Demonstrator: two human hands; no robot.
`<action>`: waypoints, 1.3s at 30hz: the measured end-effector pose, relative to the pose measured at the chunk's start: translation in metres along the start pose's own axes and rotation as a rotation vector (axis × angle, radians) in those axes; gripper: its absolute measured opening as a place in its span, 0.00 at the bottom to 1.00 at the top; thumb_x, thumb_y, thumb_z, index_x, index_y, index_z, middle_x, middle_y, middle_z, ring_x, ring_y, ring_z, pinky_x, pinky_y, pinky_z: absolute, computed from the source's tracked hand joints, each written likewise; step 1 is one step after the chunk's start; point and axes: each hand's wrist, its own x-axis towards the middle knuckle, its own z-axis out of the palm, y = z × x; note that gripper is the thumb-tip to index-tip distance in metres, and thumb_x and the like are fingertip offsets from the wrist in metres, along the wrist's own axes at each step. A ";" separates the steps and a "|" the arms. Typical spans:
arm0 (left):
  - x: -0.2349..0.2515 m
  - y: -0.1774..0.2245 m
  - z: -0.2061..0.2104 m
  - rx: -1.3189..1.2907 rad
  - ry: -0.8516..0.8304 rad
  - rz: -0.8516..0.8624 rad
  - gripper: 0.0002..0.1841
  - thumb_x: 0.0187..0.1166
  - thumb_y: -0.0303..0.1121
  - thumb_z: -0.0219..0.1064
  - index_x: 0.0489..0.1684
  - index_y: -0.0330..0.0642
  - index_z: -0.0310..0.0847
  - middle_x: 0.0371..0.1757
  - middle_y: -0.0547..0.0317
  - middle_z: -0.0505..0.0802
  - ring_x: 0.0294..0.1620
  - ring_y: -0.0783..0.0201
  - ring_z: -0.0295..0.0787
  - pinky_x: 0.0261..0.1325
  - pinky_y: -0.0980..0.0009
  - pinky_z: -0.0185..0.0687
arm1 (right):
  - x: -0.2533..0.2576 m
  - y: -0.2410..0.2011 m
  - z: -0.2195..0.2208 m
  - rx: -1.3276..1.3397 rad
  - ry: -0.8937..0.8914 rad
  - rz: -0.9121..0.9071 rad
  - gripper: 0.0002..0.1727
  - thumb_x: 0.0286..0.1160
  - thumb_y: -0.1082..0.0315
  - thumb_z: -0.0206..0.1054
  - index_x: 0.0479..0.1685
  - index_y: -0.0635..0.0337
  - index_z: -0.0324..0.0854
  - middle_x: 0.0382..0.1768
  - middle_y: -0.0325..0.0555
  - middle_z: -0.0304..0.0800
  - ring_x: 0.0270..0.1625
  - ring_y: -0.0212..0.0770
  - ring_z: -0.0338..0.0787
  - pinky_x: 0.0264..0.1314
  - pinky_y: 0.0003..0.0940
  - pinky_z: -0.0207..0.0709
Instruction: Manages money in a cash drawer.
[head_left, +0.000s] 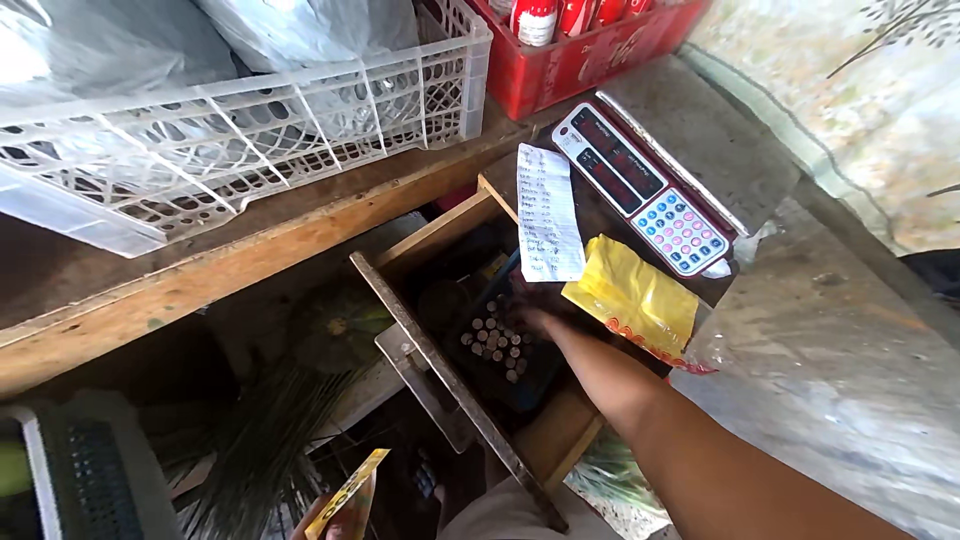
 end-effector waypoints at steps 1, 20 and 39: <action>0.000 -0.001 0.000 0.001 0.001 0.003 0.19 0.87 0.34 0.55 0.43 0.20 0.82 0.30 0.52 0.90 0.32 0.76 0.86 0.42 0.73 0.83 | 0.002 0.004 0.004 0.022 -0.039 -0.011 0.20 0.86 0.68 0.59 0.73 0.65 0.73 0.58 0.56 0.84 0.50 0.41 0.85 0.55 0.39 0.82; 0.002 0.003 0.004 0.038 -0.023 -0.010 0.19 0.87 0.34 0.55 0.44 0.20 0.82 0.30 0.53 0.90 0.32 0.78 0.86 0.42 0.75 0.84 | 0.008 0.017 0.018 -0.943 0.045 -0.199 0.22 0.86 0.55 0.61 0.74 0.50 0.81 0.68 0.56 0.87 0.70 0.59 0.86 0.72 0.67 0.76; -0.001 0.006 0.005 0.052 -0.010 -0.020 0.19 0.87 0.34 0.55 0.43 0.21 0.83 0.29 0.52 0.90 0.31 0.78 0.86 0.41 0.74 0.84 | -0.008 0.012 0.043 -1.181 -0.043 -0.026 0.25 0.84 0.59 0.65 0.76 0.58 0.77 0.71 0.65 0.82 0.73 0.70 0.81 0.71 0.75 0.70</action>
